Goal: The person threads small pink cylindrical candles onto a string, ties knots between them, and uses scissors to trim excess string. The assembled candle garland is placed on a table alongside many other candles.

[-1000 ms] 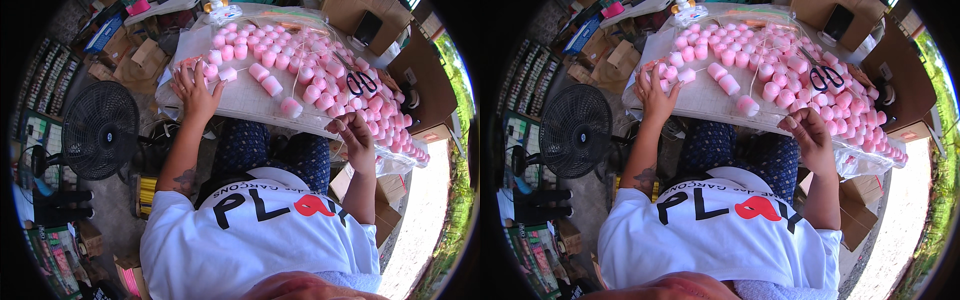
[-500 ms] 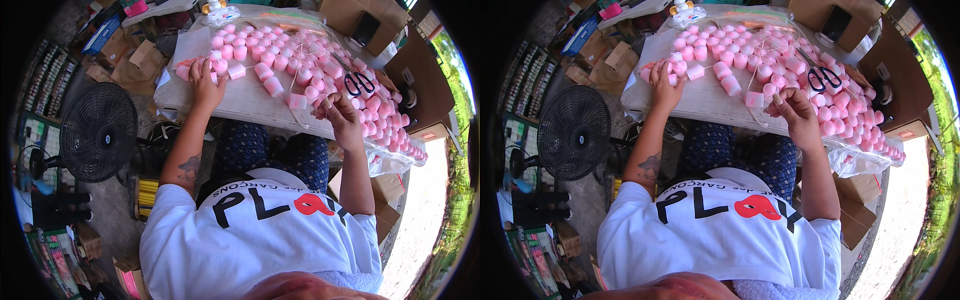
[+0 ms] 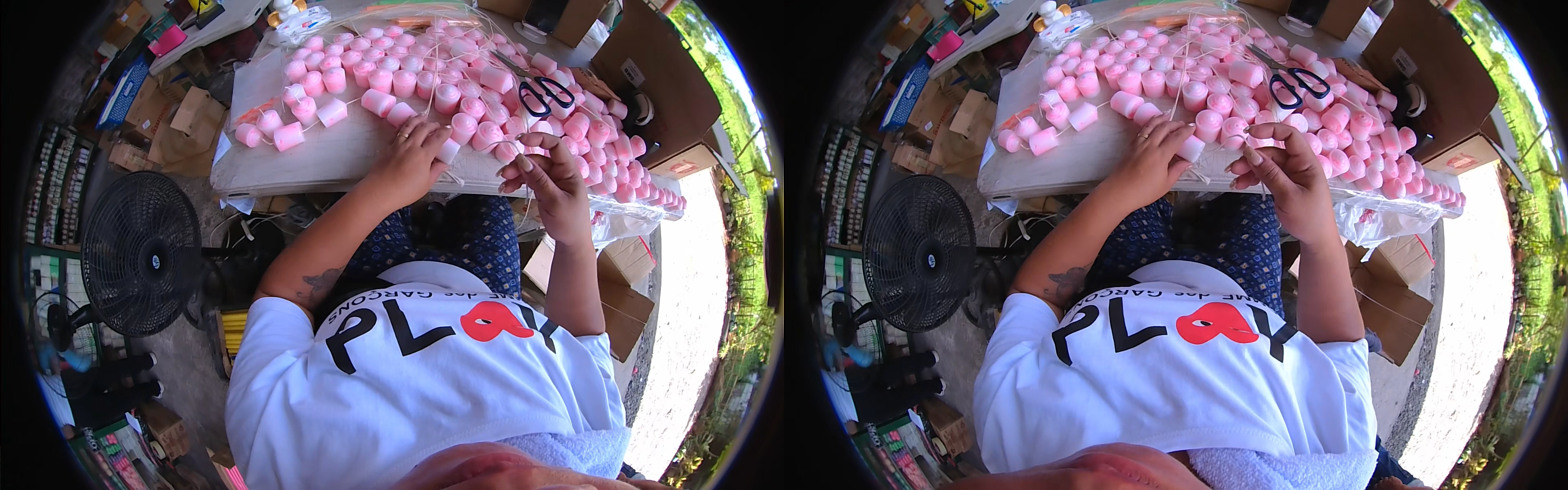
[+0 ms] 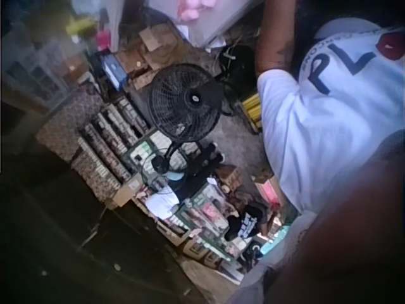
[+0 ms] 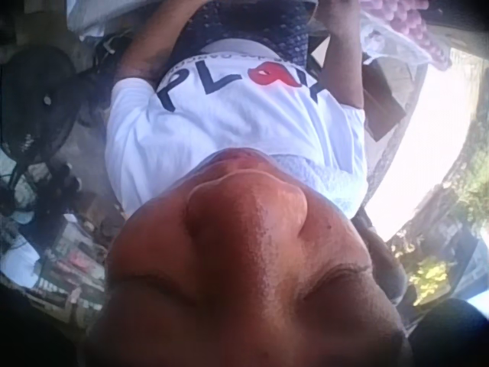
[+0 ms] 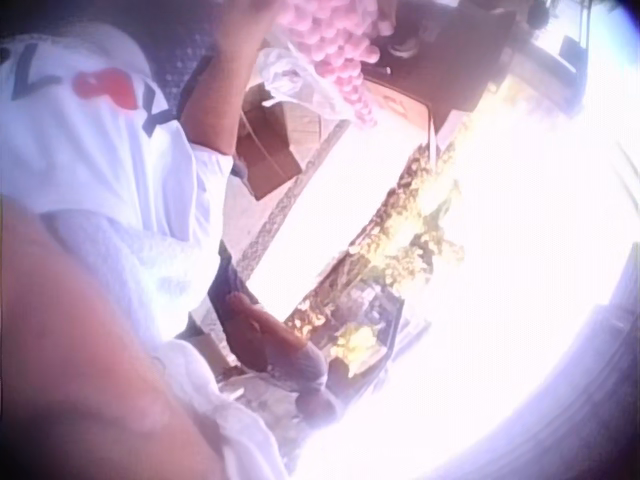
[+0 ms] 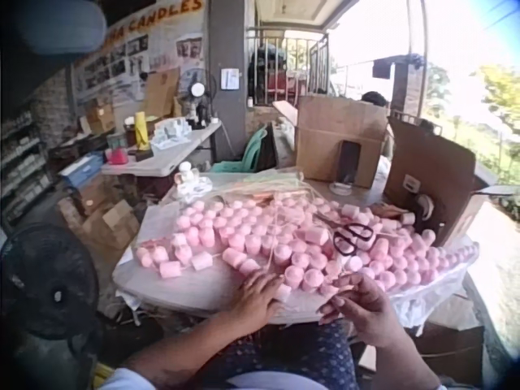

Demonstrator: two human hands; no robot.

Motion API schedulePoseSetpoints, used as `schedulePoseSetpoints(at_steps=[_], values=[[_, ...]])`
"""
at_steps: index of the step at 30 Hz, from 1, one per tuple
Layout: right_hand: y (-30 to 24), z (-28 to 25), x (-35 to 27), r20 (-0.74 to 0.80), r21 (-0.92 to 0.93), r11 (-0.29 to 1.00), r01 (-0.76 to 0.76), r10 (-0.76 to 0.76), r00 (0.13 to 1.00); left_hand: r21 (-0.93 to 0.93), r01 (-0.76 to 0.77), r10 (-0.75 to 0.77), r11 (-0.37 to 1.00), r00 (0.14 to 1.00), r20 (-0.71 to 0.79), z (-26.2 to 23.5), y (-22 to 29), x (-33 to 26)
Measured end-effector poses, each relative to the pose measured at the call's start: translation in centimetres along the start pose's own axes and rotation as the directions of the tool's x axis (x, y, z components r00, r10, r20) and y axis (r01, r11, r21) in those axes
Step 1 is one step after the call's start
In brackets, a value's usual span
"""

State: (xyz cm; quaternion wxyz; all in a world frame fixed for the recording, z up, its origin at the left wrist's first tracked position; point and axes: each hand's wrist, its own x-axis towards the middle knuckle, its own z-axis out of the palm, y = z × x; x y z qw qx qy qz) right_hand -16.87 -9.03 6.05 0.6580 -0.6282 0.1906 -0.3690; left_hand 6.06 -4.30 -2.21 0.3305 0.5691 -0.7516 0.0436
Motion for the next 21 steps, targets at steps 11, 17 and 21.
schedulePoseSetpoints(at_steps=[11, 17, 21], values=[[0.5, -1.9, -2.0, 0.443, 0.519, 0.853, -0.05, -0.219, 0.87, -0.195, -0.03, -0.009, 0.98, 0.981, -0.194, -4.2, -2.1, -1.4], [2.1, 0.3, -2.3, 0.297, 0.332, 0.942, -0.048, -0.057, 0.953, -0.089, 0.062, -0.066, 0.994, 0.997, -0.043, -3.8, -3.8, -3.4], [2.3, 0.0, -2.0, 0.109, 0.084, 0.996, 0.021, -0.03, 0.994, -0.095, 0.1, -0.104, 0.99, 0.994, -0.034, -3.2, -4.4, -3.3]])
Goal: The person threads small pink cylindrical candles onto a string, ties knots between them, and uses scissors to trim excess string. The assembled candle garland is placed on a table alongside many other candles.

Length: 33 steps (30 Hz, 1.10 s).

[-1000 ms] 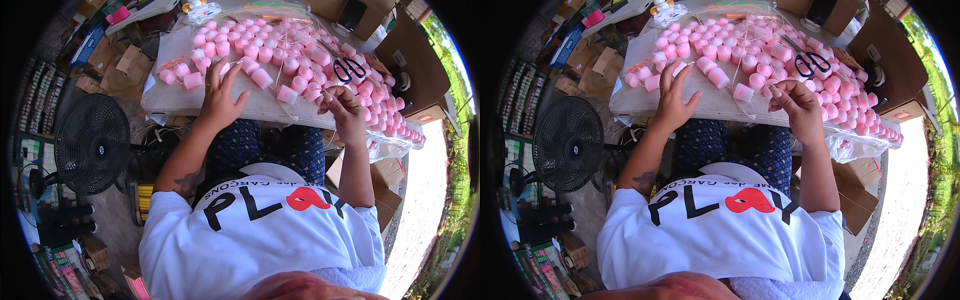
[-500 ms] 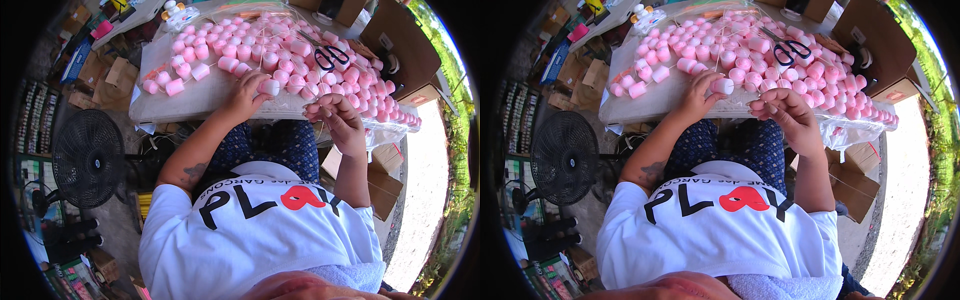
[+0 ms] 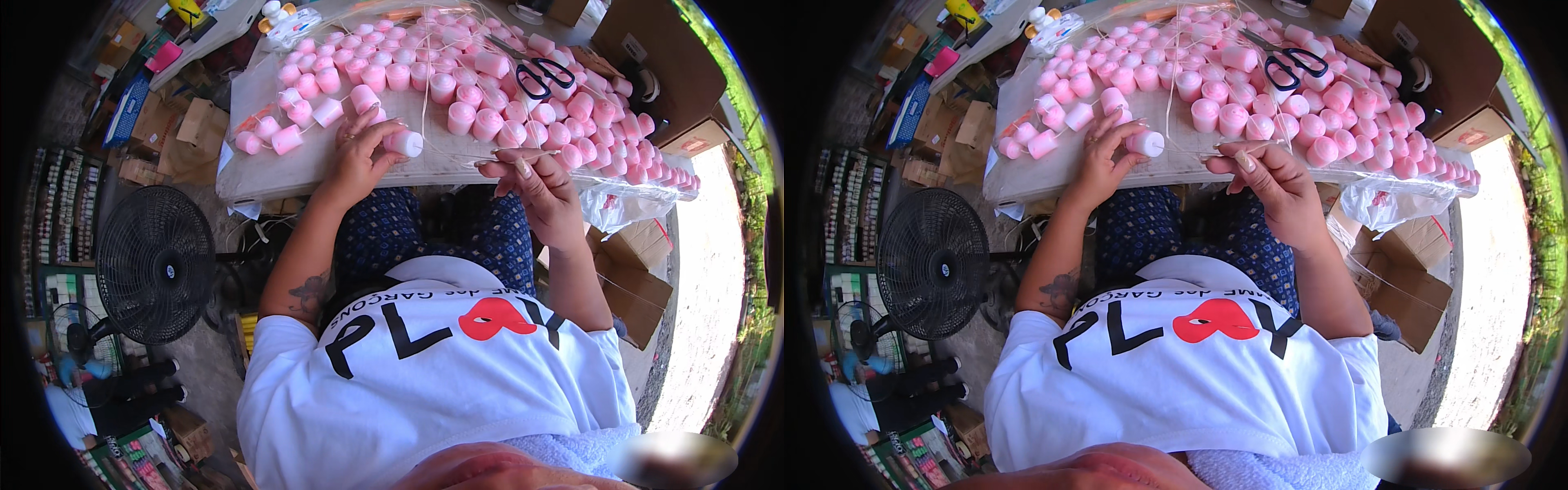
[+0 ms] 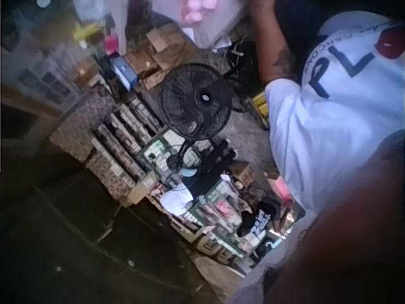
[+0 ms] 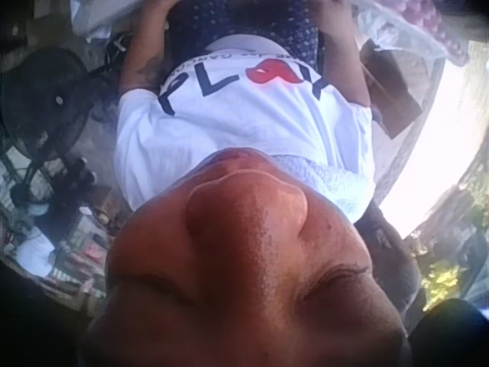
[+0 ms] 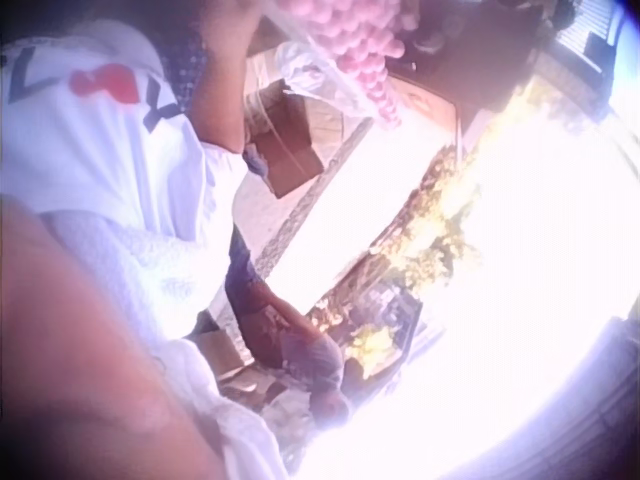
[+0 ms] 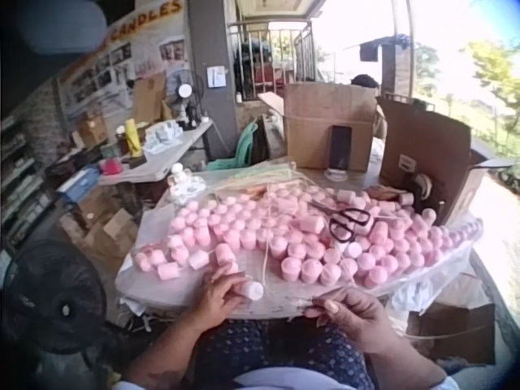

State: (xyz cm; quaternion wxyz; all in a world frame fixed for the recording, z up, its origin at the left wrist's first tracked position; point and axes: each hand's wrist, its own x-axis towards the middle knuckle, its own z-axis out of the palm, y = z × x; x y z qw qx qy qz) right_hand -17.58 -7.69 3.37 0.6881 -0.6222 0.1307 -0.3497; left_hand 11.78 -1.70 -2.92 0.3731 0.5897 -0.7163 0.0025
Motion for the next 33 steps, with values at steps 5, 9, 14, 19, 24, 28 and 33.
schedulePoseSetpoints(at_steps=[5, 9, 14, 19, 24, 28, 33], values=[[-0.2, 1.3, -0.1, -0.093, -0.128, 0.991, 0.044, -0.056, 0.994, 0.01, -0.006, 0.006, 1.0, 1.0, 0.026, -0.1, -0.1, 0.1], [0.8, 0.8, 0.3, -0.191, -0.205, 0.978, 0.035, -0.075, 0.979, 0.269, 0.015, -0.005, 0.963, 0.999, -0.036, 0.6, 1.1, 0.2], [1.9, -0.3, 0.4, -0.197, -0.437, 0.899, 0.009, -0.105, 0.975, 0.047, 0.012, -0.01, 0.999, 0.998, -0.056, -0.4, 5.6, 1.4], [1.8, 0.9, 0.5, -0.055, -0.761, 0.636, 0.128, -0.259, 0.964, -0.502, 0.045, -0.048, 0.864, 0.999, 0.007, -0.4, 9.8, 3.3], [0.9, 1.5, 0.7, 0.089, -0.836, 0.495, 0.236, -0.301, 0.949, -0.629, 0.152, -0.156, 0.763, 0.987, 0.049, 0.7, 9.9, 2.8], [1.3, 1.9, 0.7, -0.077, -0.471, 0.88, 0.057, -0.106, 0.991, -0.713, 0.187, -0.198, 0.676, 0.978, 0.069, 1.1, 9.4, 2.4], [1.6, 3.2, 1.3, -0.215, -0.189, 0.972, -0.144, 0.102, 0.971, -0.682, 0.127, -0.19, 0.721, 0.982, -0.019, 1.6, 9.5, 2.3]])
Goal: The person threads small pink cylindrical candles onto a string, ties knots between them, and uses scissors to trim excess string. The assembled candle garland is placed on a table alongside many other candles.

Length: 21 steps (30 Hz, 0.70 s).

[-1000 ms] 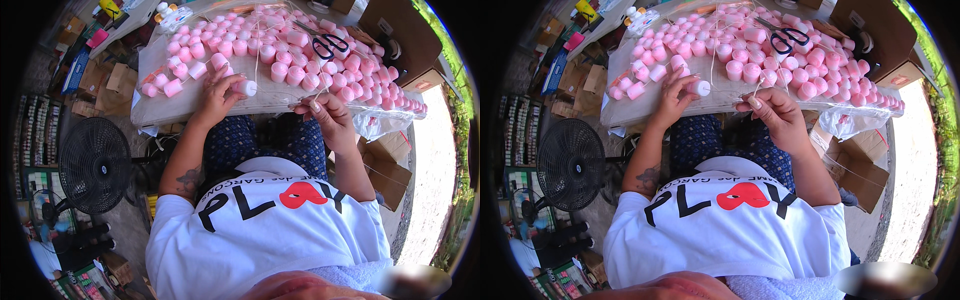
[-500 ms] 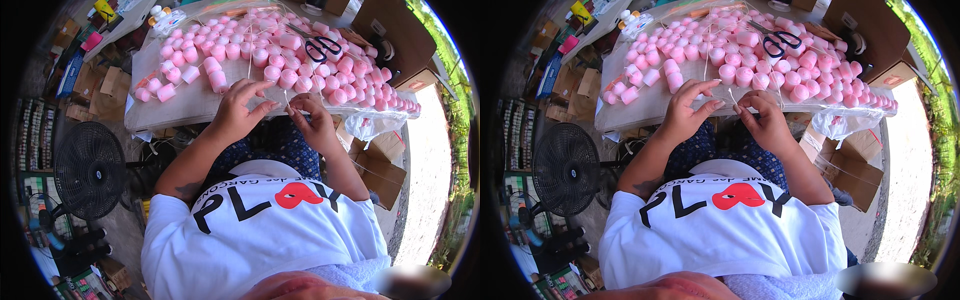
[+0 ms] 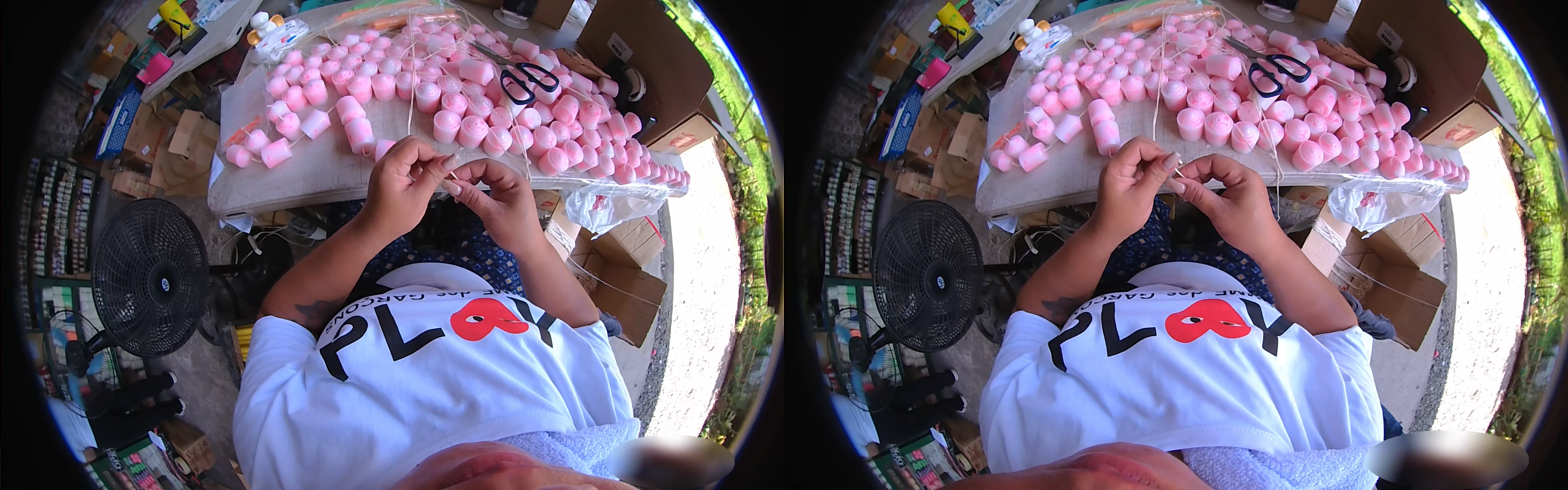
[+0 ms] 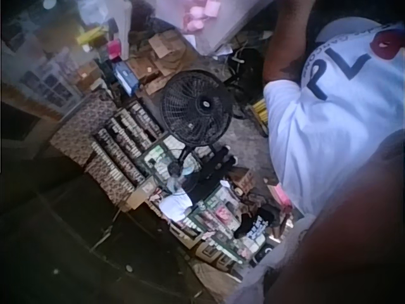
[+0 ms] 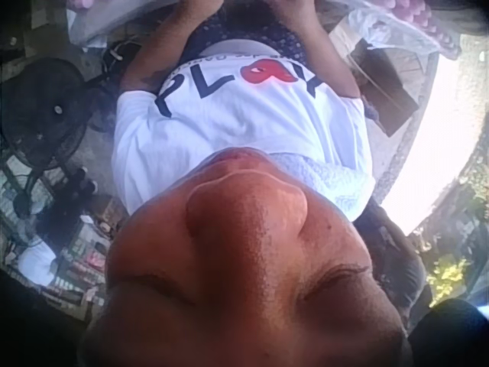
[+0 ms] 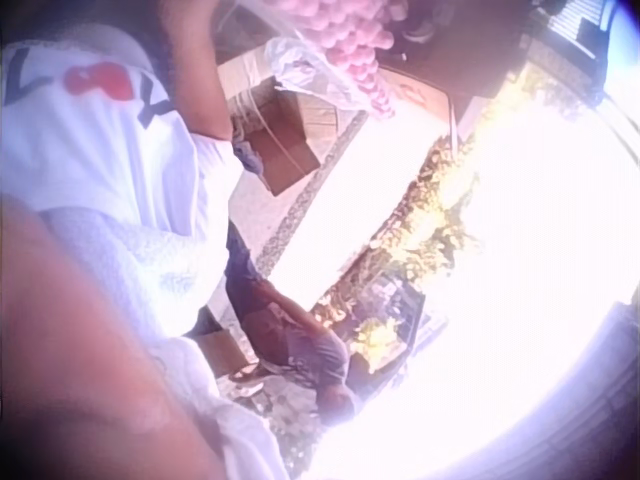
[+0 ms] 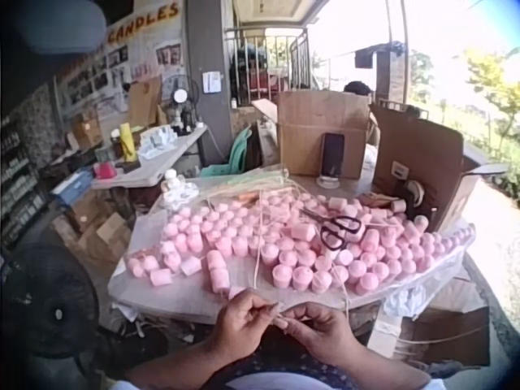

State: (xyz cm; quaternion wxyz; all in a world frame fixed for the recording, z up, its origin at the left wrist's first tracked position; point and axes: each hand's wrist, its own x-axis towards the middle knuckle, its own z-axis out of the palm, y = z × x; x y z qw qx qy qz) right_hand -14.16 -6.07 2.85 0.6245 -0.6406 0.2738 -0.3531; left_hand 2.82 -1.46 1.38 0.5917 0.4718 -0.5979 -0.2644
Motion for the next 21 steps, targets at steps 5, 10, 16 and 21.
schedulePoseSetpoints(at_steps=[5, 10, 16, 21], values=[[-0.5, 0.6, 0.0, -0.072, -0.171, 0.982, 0.079, -0.092, 0.993, 0.192, -0.269, 0.277, 0.944, 0.961, -0.016, -0.3, 0.3, 0.6], [-1.0, 1.1, 0.3, -0.078, -0.457, 0.829, 0.322, -0.398, 0.914, 0.237, -0.391, 0.399, 0.889, 0.917, 0.017, -0.5, 0.4, 1.4], [-0.8, 0.8, 0.5, -0.118, -0.566, 0.739, 0.365, -0.511, 0.851, -0.361, -0.028, 0.058, 0.932, 0.996, 0.074, 0.1, -0.8, 1.0], [-0.7, 0.5, 0.7, -0.157, -0.574, 0.757, 0.312, -0.475, 0.866, -0.611, 0.432, -0.076, 0.663, 0.851, 0.52, 1.1, -0.1, 0.7]])
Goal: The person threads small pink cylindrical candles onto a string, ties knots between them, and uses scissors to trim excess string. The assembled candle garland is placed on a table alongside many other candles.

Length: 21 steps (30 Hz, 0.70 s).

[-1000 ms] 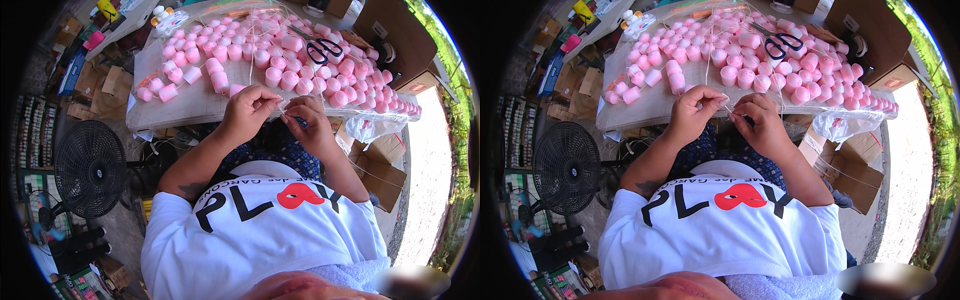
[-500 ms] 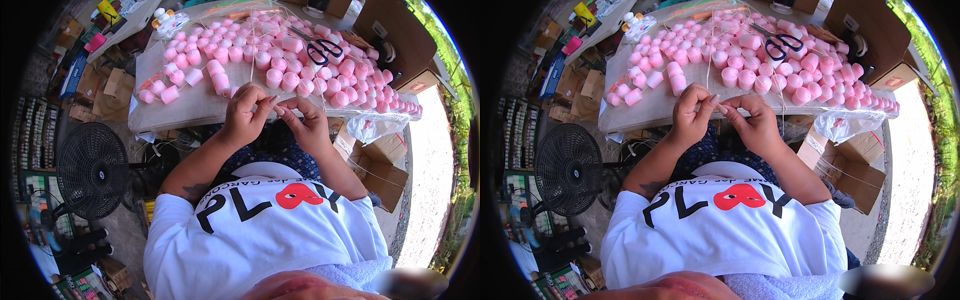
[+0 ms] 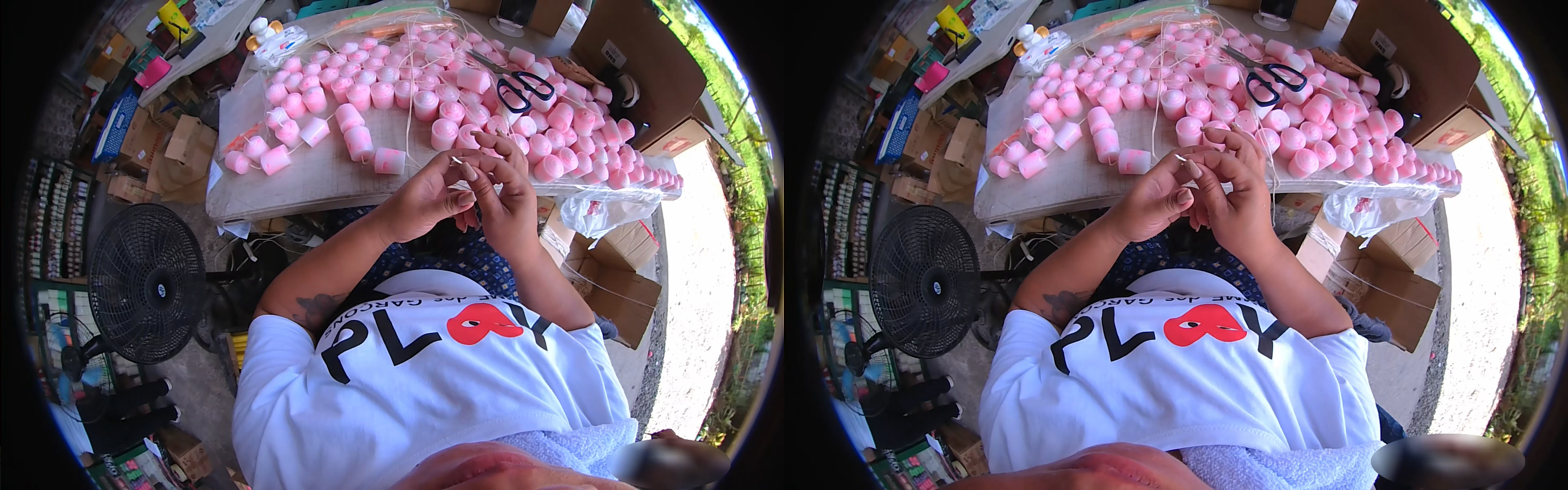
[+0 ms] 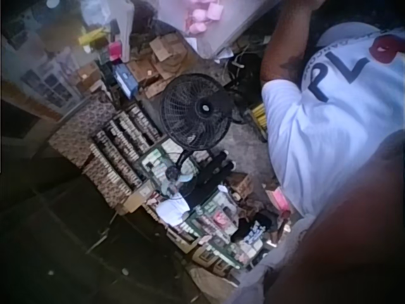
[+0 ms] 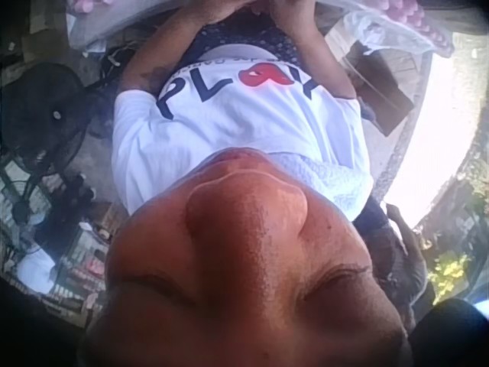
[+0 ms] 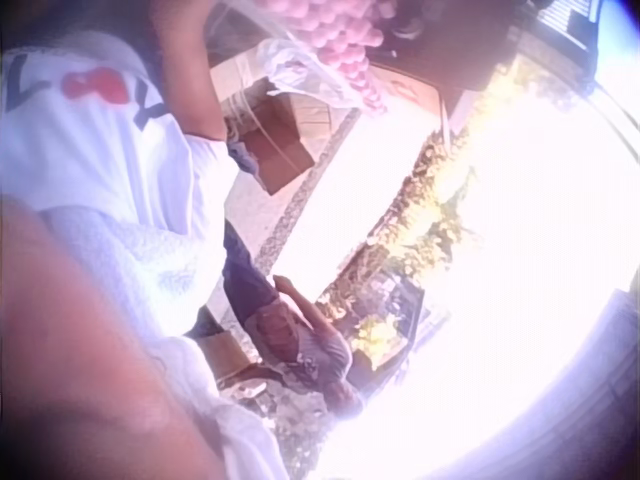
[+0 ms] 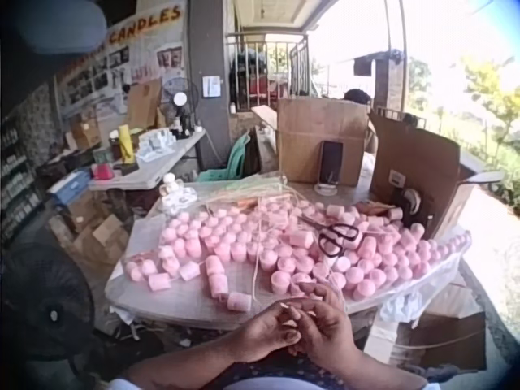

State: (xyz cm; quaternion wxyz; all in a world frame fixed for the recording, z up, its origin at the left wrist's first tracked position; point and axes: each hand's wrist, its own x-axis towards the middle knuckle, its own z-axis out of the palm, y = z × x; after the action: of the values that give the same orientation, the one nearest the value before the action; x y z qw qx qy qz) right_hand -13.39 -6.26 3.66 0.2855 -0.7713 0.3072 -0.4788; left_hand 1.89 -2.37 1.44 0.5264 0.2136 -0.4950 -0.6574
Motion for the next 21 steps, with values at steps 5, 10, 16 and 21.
schedulePoseSetpoints(at_steps=[5, 10, 16, 21], values=[[0.4, -0.6, -0.2, 0.011, 0.132, 0.989, -0.074, 0.073, 0.997, 0.175, 0.065, -0.046, 0.982, 0.993, -0.108, -0.6, 0.0, 0.1], [1.7, -0.8, -0.6, 0.068, 0.114, 0.99, -0.082, 0.075, 0.995, 0.443, -0.092, 0.232, 0.892, 0.933, -0.274, -0.8, 0.7, -0.2], [1.1, -0.6, -0.8, 0.176, 0.263, 0.932, -0.248, 0.207, 0.962, 0.78, -0.153, 0.462, 0.607, 0.867, -0.189, -1.0, 0.6, -0.4], [1.4, -0.5, -0.6, 0.116, 0.211, 0.964, -0.164, 0.142, 0.983, 0.813, -0.146, 0.499, 0.564, 0.844, -0.195, -0.9, 0.6, -0.2]])
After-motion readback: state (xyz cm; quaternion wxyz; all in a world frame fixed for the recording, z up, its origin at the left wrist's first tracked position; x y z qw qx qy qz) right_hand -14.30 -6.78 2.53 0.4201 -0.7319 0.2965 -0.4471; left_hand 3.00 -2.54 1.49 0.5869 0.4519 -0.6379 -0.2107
